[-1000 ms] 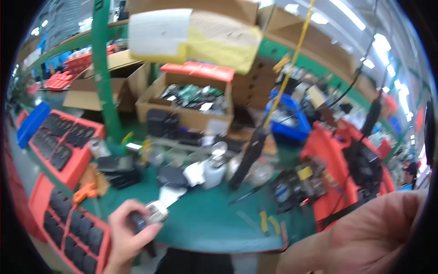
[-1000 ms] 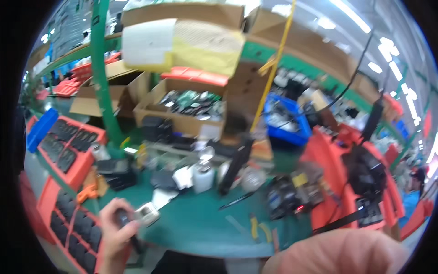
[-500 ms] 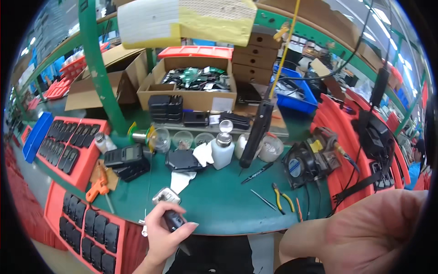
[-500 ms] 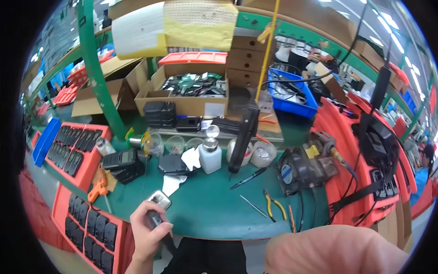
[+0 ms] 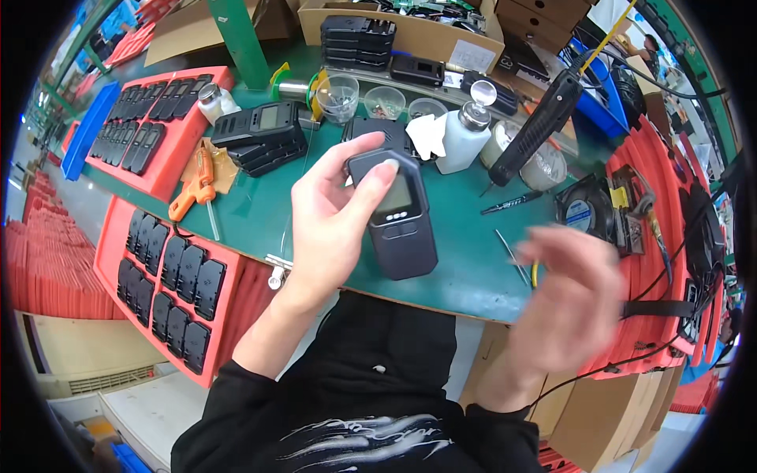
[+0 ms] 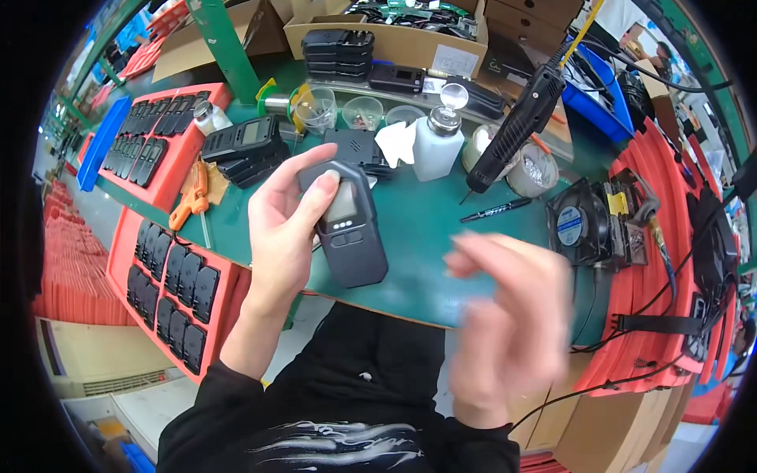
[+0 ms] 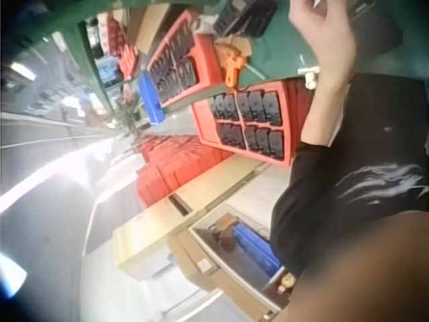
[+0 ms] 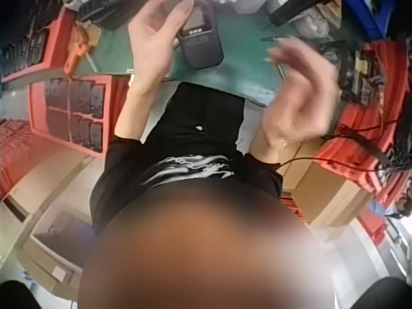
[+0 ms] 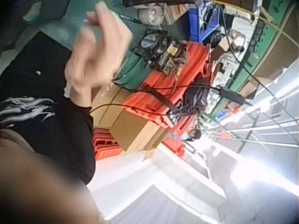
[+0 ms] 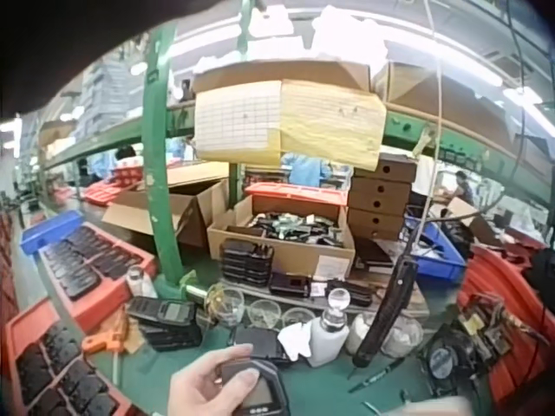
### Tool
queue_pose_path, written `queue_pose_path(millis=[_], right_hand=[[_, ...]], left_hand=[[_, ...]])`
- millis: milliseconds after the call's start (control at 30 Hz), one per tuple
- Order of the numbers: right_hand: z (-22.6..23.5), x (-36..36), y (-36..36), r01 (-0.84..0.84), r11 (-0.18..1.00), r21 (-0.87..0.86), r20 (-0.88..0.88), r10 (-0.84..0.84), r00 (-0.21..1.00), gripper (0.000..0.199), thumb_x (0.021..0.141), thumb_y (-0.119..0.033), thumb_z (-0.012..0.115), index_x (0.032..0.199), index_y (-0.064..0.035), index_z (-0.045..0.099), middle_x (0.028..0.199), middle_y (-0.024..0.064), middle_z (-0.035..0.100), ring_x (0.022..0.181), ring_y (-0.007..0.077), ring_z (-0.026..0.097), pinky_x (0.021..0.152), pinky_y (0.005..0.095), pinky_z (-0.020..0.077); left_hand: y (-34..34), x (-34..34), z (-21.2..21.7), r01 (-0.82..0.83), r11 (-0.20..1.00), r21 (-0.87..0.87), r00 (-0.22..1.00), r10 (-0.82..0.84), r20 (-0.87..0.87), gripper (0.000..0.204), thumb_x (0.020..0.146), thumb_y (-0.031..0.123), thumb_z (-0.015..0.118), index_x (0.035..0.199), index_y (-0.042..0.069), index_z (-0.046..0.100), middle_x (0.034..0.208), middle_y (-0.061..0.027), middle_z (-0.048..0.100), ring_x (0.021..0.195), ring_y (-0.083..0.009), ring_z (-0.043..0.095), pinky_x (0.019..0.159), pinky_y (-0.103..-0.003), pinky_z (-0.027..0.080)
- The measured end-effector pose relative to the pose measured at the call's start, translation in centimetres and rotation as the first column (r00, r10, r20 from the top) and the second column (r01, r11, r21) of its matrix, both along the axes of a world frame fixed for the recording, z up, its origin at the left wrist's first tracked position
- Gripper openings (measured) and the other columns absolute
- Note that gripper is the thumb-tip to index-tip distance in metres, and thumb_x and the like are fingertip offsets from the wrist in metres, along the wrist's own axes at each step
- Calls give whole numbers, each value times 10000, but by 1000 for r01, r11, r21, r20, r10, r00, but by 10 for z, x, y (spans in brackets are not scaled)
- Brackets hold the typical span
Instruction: Assembling components of a handheld electronic device and cleaning parts with a wipe at a factory workbench.
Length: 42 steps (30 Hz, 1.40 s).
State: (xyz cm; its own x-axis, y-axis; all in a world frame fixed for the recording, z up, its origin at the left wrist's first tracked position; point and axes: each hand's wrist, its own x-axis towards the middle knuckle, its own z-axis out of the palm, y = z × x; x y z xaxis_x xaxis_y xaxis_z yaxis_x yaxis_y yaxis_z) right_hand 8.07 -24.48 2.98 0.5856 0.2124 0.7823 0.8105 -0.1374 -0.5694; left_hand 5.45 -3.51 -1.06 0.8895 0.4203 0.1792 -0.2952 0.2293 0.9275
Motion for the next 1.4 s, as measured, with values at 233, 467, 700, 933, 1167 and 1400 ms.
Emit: queue_pose_path(millis=[233, 467, 700, 933, 1167, 1400], right_hand=[[-96, -23, 32, -242, 927, 287, -743, 375, 554, 381, 1010, -156, 540, 1293, 97, 519, 968, 140, 691, 685, 159, 661, 549, 283, 546], [-99, -20, 31, -82, 920, 383, -759, 363, 540, 266, 994, -84, 556, 1196, 87, 526, 897, 134, 697, 593, 149, 650, 495, 249, 539], [-101, -19, 29, -109, 941, 321, -771, 327, 546, 181, 981, -67, 569, 1097, 60, 512, 870, 114, 684, 576, 133, 636, 474, 245, 533], [-119, -33, 21, 20, 979, -202, -149, -51, 987, 188, 843, -34, 705, 1000, 47, 641, 844, 127, 680, 540, 197, 635, 508, 292, 506], [-120, -45, -64, -377, 616, -691, -506, -40, 861, 121, 871, -144, 688, 898, -29, 714, 594, 63, 631, 595, 223, 653, 516, 318, 487], [-341, -28, -119, 11, 785, -620, -637, -512, 576, 203, 965, -218, 587, 924, -40, 676, 654, 98, 636, 602, 224, 630, 561, 364, 495]], left_hand=[[-14, 1, -17, 24, 999, 44, 999, -26, 46, 469, 928, -23, 649, 1359, -73, 470, 1172, -130, 641, 1028, -147, 649, 863, -285, 560], [-36, -16, -43, 247, 960, -133, 962, -259, -82, 538, 931, -39, 635, 1408, -57, 387, 1234, -144, 612, 1065, -153, 634, 869, -284, 553], [-33, -24, -50, 353, 909, -222, 917, -383, -111, 534, 950, -17, 613, 1424, -36, 367, 1294, -148, 576, 1131, -161, 598, 921, -315, 531], [-45, -30, -65, 346, 920, -184, 932, -360, -51, 623, 965, 75, 623, 1469, 6, 263, 1259, -136, 575, 1068, -146, 615, 916, -329, 517], [-22, -27, -64, 404, 912, -75, 898, -411, -159, 678, 900, 93, 652, 1458, 45, 270, 1145, -106, 559, 861, -130, 587, 780, -288, 494], [-26, -32, -61, 421, 906, 44, 897, -409, -168, 660, 811, 60, 640, 1399, 11, 342, 1041, -72, 577, 765, -140, 529, 692, -281, 444]])
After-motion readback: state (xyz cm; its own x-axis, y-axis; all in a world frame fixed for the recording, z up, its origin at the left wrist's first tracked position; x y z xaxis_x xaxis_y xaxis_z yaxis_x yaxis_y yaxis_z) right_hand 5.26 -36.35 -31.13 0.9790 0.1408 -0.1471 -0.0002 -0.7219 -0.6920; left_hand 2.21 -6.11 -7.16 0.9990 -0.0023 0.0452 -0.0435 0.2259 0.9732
